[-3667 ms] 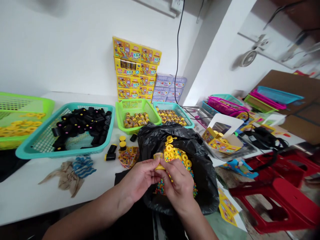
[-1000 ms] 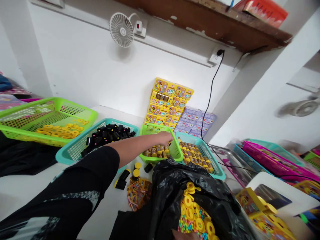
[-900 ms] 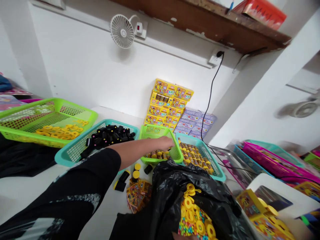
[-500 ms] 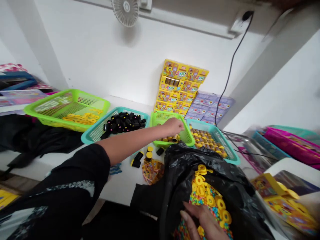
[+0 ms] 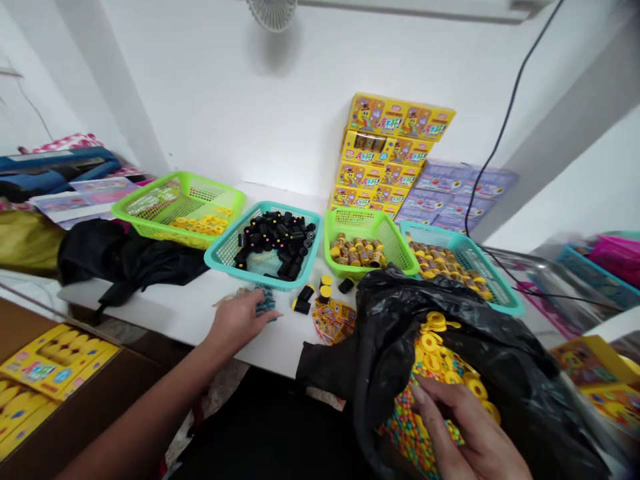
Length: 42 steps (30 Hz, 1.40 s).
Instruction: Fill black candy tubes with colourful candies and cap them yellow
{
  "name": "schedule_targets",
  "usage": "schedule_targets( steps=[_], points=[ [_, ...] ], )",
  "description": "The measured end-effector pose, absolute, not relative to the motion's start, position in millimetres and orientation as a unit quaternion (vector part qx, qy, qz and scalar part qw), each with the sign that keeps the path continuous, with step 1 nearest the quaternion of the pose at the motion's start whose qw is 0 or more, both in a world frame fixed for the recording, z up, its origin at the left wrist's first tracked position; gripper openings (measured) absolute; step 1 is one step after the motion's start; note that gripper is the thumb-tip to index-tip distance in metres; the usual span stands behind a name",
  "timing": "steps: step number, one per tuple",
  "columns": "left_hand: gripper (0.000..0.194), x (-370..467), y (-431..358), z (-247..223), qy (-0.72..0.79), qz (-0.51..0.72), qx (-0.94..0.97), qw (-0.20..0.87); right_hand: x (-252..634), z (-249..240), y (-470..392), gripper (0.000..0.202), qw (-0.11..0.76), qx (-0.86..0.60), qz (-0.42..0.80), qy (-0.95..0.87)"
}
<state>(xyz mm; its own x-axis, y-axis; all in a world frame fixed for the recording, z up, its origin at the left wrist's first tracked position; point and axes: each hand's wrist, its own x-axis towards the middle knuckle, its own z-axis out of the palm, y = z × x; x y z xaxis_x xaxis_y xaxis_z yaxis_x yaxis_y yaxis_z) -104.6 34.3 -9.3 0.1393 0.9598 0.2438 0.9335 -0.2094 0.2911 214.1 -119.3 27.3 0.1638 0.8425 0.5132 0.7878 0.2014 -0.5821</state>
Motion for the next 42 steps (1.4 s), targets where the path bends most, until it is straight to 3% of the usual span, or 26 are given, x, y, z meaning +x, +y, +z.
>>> schedule_targets(
  steps=[3, 8, 13, 15, 18, 24, 29, 37, 42],
  points=[
    [0.015, -119.5, 46.0, -21.6, 0.607, 0.120, 0.785, 0.034, 206.7, 32.6, -117.3, 0.017, 0.445, -0.648, 0.035, -0.617],
    [0.035, -123.5, 50.5, -25.2, 0.573, 0.098, 0.813, 0.042, 217.7, 37.2, -125.9, 0.014, 0.475, -0.677, 0.037, -0.561],
    [0.046, -110.9, 37.1, -21.1, 0.543, 0.221, 0.810, 0.029, 242.4, 42.0, -141.0, 0.018, 0.469, -0.733, 0.024, -0.492],
    [0.042, -95.3, 30.5, -20.0, 0.478, 0.276, 0.828, 0.096, 247.4, 41.0, -143.3, 0.019, 0.461, -0.746, 0.015, -0.480],
    [0.041, -64.6, 25.7, -19.8, 0.407, 0.260, 0.859, 0.171, 248.0, 38.6, -142.3, 0.019, 0.449, -0.751, 0.008, -0.484],
    [0.032, -18.5, 38.1, -28.3, 0.438, 0.152, 0.872, 0.157, 240.5, 41.6, -139.3, 0.016, 0.420, -0.732, -0.001, -0.537],
    [0.022, -9.4, 46.2, -41.7, 0.455, 0.138, 0.866, 0.155, 240.5, 34.0, -133.1, 0.015, 0.370, -0.697, 0.002, -0.614],
    [0.022, -12.5, 47.1, -54.1, 0.409, 0.225, 0.873, 0.141, 220.7, 47.7, -103.1, 0.010, 0.307, -0.608, 0.053, -0.730],
    [0.030, -16.6, 36.8, -47.9, 0.372, 0.309, 0.869, 0.107, 195.7, 65.5, -55.7, 0.015, 0.321, -0.614, 0.138, -0.708]
  ],
)
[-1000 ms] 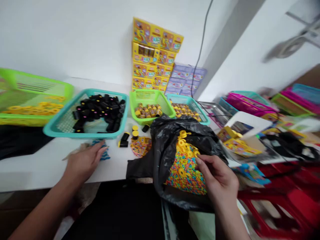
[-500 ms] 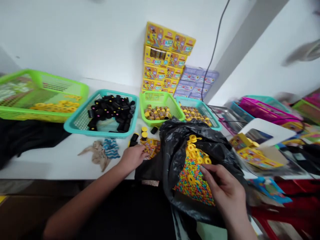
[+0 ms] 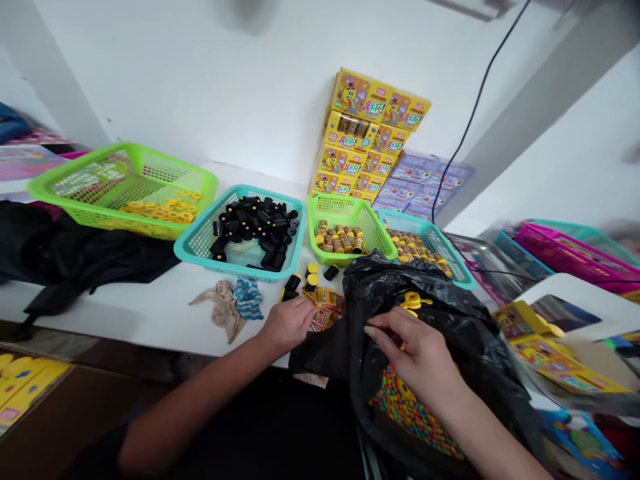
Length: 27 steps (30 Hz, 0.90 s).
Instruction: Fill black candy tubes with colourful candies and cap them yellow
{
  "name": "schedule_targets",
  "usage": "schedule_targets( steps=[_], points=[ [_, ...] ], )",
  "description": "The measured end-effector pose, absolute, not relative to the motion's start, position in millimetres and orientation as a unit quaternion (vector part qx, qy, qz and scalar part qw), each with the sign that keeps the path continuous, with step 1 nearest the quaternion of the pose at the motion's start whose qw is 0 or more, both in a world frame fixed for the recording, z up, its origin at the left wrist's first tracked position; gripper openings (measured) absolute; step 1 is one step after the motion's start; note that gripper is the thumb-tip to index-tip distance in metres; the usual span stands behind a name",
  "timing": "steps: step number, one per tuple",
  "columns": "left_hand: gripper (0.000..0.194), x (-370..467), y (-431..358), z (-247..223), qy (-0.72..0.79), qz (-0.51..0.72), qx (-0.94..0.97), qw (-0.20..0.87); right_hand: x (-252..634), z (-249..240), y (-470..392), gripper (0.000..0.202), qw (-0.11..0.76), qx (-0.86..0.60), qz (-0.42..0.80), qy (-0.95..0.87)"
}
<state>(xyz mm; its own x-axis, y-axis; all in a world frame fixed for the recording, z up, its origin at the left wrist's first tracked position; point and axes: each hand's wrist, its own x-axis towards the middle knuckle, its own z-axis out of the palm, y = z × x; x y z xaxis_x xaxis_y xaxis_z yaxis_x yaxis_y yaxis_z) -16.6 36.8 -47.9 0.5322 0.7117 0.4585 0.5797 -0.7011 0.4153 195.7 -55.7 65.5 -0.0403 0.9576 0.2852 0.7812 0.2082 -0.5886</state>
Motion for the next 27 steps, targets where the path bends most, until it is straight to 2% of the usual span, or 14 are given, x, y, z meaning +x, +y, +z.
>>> schedule_targets(
  steps=[3, 6, 9, 11, 14, 16, 18, 20, 22, 27],
  points=[
    [0.022, -25.2, 24.2, -35.0, 0.299, 0.401, 0.866, 0.021, 176.0, 65.4, -28.4, 0.021, 0.354, -0.651, 0.329, -0.586],
    [0.027, -36.1, 11.9, -20.0, 0.218, 0.474, 0.847, -0.099, 156.6, 62.5, -12.7, 0.035, 0.366, -0.623, 0.525, -0.450],
    [0.031, -43.7, 2.3, -9.3, 0.191, 0.494, 0.843, -0.093, 142.7, 60.6, -7.6, 0.040, 0.409, -0.565, 0.583, -0.416],
    [0.031, -46.1, -2.1, -6.3, 0.216, 0.521, 0.826, 0.013, 137.3, 58.9, -6.4, 0.037, 0.442, -0.544, 0.568, -0.431],
    [0.033, -47.3, -3.7, -8.0, 0.332, 0.558, 0.707, 0.281, 132.7, 52.2, -3.4, 0.033, 0.459, -0.539, 0.519, -0.479],
    [0.034, -48.3, -0.9, -12.8, 0.388, 0.520, 0.618, 0.444, 129.6, 44.8, 0.7, 0.030, 0.438, -0.533, 0.497, -0.527],
    [0.030, -50.9, 3.7, -19.3, 0.409, 0.448, 0.574, 0.550, 125.4, 37.3, 7.5, 0.023, 0.363, -0.535, 0.462, -0.607],
    [0.035, -56.3, 8.2, -25.5, 0.426, 0.402, 0.553, 0.592, 119.7, 32.8, 17.3, 0.014, 0.241, -0.563, 0.363, -0.702],
    [0.037, -64.9, 11.8, -28.9, 0.457, 0.408, 0.536, 0.581, 112.8, 32.0, 29.8, 0.019, 0.138, -0.585, 0.248, -0.760],
    [0.033, -89.9, 20.1, -26.2, 0.468, 0.482, 0.555, 0.490, 90.7, 30.0, 59.7, 0.013, 0.034, -0.565, 0.142, -0.812]
  ],
)
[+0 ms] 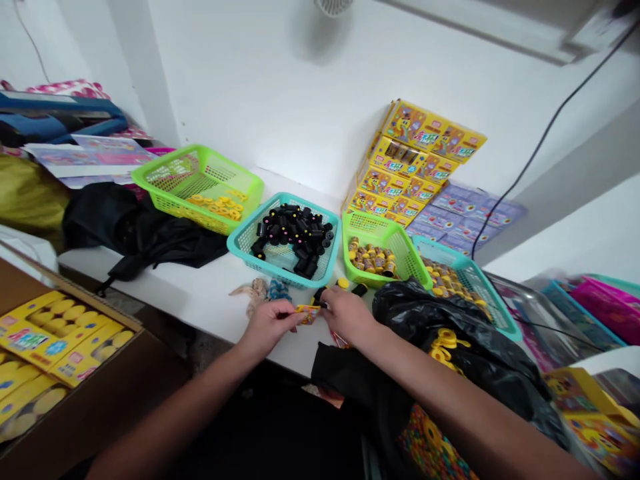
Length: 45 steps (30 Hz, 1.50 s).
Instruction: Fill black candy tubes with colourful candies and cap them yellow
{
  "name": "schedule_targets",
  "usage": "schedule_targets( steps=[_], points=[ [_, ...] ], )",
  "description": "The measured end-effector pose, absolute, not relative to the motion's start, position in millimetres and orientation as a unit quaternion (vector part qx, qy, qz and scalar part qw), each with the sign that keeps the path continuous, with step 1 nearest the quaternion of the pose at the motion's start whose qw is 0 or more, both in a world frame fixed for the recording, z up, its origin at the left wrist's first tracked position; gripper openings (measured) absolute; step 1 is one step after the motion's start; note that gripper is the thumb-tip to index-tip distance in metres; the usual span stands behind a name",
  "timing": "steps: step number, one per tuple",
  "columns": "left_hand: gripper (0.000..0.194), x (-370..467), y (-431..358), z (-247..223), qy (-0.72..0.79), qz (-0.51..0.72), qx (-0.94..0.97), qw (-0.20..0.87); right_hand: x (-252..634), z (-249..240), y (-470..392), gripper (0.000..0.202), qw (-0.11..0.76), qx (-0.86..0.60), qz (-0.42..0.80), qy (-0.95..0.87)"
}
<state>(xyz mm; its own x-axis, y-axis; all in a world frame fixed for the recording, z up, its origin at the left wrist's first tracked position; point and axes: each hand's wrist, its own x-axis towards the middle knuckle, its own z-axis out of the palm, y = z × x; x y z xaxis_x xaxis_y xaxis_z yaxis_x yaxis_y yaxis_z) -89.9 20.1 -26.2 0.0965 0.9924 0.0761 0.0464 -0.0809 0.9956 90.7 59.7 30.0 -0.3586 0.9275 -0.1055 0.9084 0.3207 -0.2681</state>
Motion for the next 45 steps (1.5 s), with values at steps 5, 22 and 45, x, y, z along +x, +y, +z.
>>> schedule_targets(
  steps=[5, 22, 45],
  points=[
    [0.033, -99.9, 25.2, -29.1, 0.457, 0.505, 0.546, 0.488, 69.8, 14.9, 68.6, 0.024, -0.045, -0.548, 0.105, -0.828],
    [0.030, -91.4, 26.5, -29.4, 0.394, 0.477, 0.701, 0.355, 112.0, 65.0, 20.5, 0.027, 0.286, -0.520, 0.480, -0.646],
    [0.033, -52.8, 16.9, -4.7, 0.297, 0.400, 0.515, 0.698, 108.7, 59.8, 3.7, 0.044, 0.476, -0.471, 0.520, -0.530]
  ],
)
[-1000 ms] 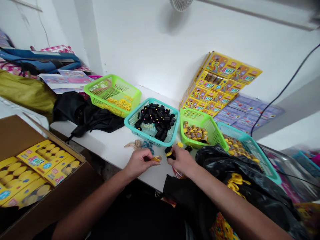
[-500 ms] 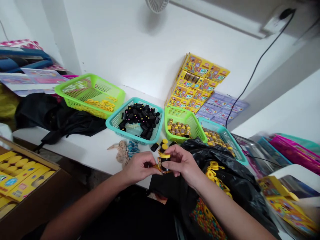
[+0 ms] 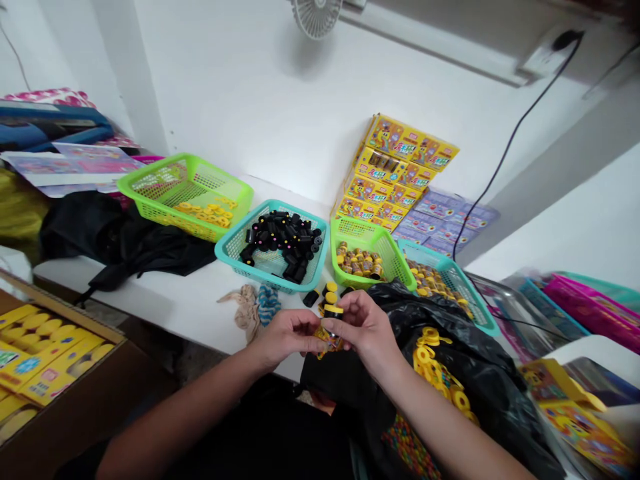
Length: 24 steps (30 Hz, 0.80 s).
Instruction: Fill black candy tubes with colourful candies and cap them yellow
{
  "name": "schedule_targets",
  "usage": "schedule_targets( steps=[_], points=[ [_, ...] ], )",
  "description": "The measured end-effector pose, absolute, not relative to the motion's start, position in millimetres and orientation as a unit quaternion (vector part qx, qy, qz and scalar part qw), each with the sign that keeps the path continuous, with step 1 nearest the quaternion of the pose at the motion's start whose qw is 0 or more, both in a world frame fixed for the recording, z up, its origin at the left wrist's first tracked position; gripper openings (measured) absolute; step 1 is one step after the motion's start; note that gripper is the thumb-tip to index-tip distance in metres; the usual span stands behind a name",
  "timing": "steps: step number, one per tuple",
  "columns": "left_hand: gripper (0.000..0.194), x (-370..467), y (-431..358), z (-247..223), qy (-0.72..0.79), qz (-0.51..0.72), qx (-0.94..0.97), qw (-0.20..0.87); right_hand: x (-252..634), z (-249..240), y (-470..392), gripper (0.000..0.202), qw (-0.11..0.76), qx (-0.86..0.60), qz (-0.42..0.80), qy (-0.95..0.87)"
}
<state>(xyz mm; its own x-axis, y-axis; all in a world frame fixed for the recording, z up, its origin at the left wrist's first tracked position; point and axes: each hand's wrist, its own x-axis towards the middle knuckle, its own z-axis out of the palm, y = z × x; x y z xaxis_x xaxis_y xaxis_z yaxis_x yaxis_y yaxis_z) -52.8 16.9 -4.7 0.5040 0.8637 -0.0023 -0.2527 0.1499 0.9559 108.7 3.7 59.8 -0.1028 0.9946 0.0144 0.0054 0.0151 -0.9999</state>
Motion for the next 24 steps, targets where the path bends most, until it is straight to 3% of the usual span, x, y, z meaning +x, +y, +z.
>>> schedule_targets(
  steps=[7, 16, 24],
  points=[
    [0.031, -46.1, 12.6, -1.3, 0.265, 0.382, 0.473, 0.749, 106.9, 54.6, 2.7, 0.037, 0.500, -0.451, 0.447, -0.589],
    [0.035, -44.2, 11.6, -9.8, 0.257, 0.398, 0.452, 0.756, 106.4, 59.0, 2.6, 0.045, 0.483, -0.488, 0.508, -0.520],
    [0.033, -39.5, 9.6, -14.6, 0.245, 0.383, 0.419, 0.786, 110.0, 52.8, -4.1, 0.036, 0.531, -0.474, 0.410, -0.570]
  ],
)
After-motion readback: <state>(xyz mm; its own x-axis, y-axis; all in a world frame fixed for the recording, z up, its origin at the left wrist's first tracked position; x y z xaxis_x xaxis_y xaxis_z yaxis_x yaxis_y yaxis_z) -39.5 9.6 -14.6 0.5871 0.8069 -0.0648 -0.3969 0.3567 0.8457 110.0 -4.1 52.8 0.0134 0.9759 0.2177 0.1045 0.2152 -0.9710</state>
